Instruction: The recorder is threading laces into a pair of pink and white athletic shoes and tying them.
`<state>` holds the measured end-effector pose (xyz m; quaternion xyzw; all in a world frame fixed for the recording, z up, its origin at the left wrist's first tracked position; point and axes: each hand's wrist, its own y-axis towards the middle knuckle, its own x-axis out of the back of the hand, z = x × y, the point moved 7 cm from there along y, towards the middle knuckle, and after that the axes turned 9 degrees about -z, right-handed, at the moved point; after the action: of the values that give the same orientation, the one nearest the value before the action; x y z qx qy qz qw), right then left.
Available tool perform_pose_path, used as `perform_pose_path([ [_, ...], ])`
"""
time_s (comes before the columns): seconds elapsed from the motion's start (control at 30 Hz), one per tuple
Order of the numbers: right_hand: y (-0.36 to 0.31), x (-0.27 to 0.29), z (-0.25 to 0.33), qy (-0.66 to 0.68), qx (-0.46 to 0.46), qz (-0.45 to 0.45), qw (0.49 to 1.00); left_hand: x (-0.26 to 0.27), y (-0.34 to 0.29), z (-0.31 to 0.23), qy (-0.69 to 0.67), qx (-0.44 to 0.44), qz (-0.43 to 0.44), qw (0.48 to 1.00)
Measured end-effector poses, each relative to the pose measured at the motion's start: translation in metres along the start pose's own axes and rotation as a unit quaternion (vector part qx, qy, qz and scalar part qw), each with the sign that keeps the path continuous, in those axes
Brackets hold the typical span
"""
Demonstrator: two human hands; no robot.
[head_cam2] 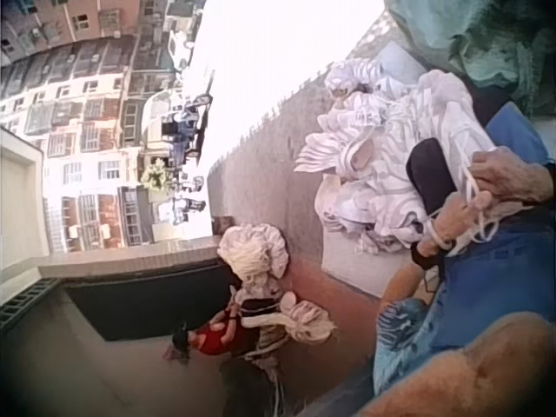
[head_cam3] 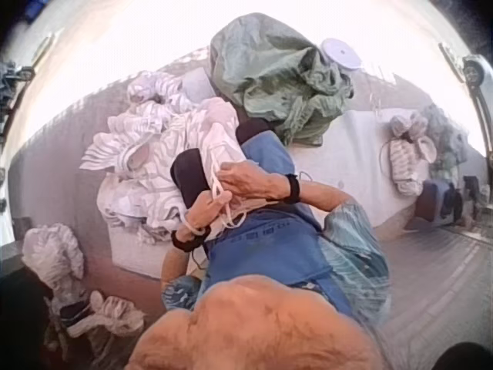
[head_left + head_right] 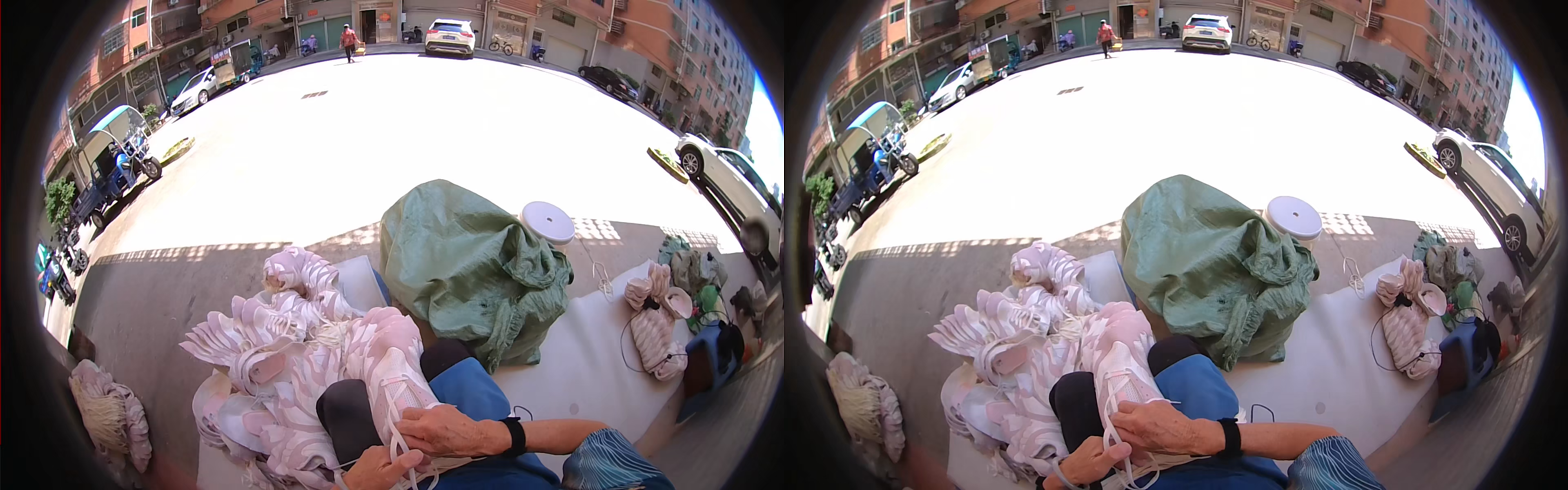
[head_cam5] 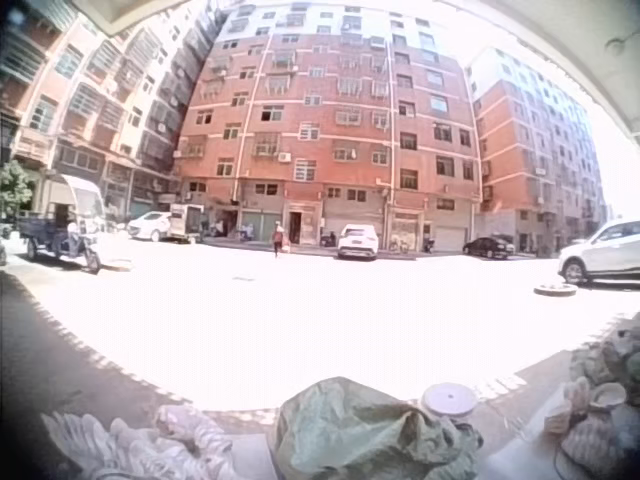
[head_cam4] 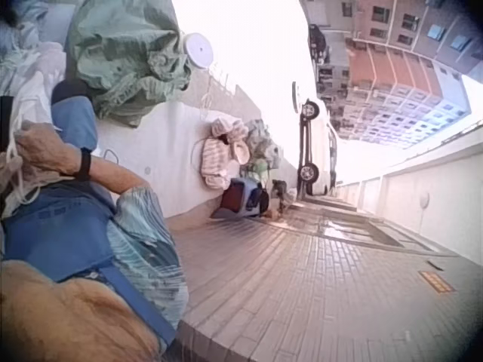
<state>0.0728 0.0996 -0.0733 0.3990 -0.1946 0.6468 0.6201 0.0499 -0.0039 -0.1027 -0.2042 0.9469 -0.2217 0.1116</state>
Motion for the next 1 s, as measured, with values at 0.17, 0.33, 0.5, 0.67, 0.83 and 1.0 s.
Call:
perform_pose_path([
  [0.17,-0.003,0.020,0.014,0.015,-0.014,-0.090,0.996,0.015,0.008,-0.027,0.053,-0.120,-0.049,0.990],
  [0.33,-0.003,0.027,0.012,-0.014,0.018,-0.132,0.991,0.022,0.013,-0.015,0.128,-0.068,-0.047,0.988],
  [0.5,-0.008,0.045,0.015,0.019,0.031,-0.097,0.995,0.050,0.000,0.001,-0.011,-0.172,-0.090,0.981],
  [0.67,-0.026,0.077,-0.033,0.424,-0.218,-0.052,0.877,0.117,-0.016,0.018,-0.476,-0.204,-0.136,0.844],
  [0.83,-0.058,0.149,-0.071,0.624,-0.144,-0.319,0.698,0.186,-0.071,0.018,-0.495,-0.313,-0.163,0.794],
  [1.0,-0.152,0.222,-0.169,0.619,-0.221,-0.465,0.593,0.263,-0.147,0.030,-0.437,-0.399,-0.190,0.783],
])
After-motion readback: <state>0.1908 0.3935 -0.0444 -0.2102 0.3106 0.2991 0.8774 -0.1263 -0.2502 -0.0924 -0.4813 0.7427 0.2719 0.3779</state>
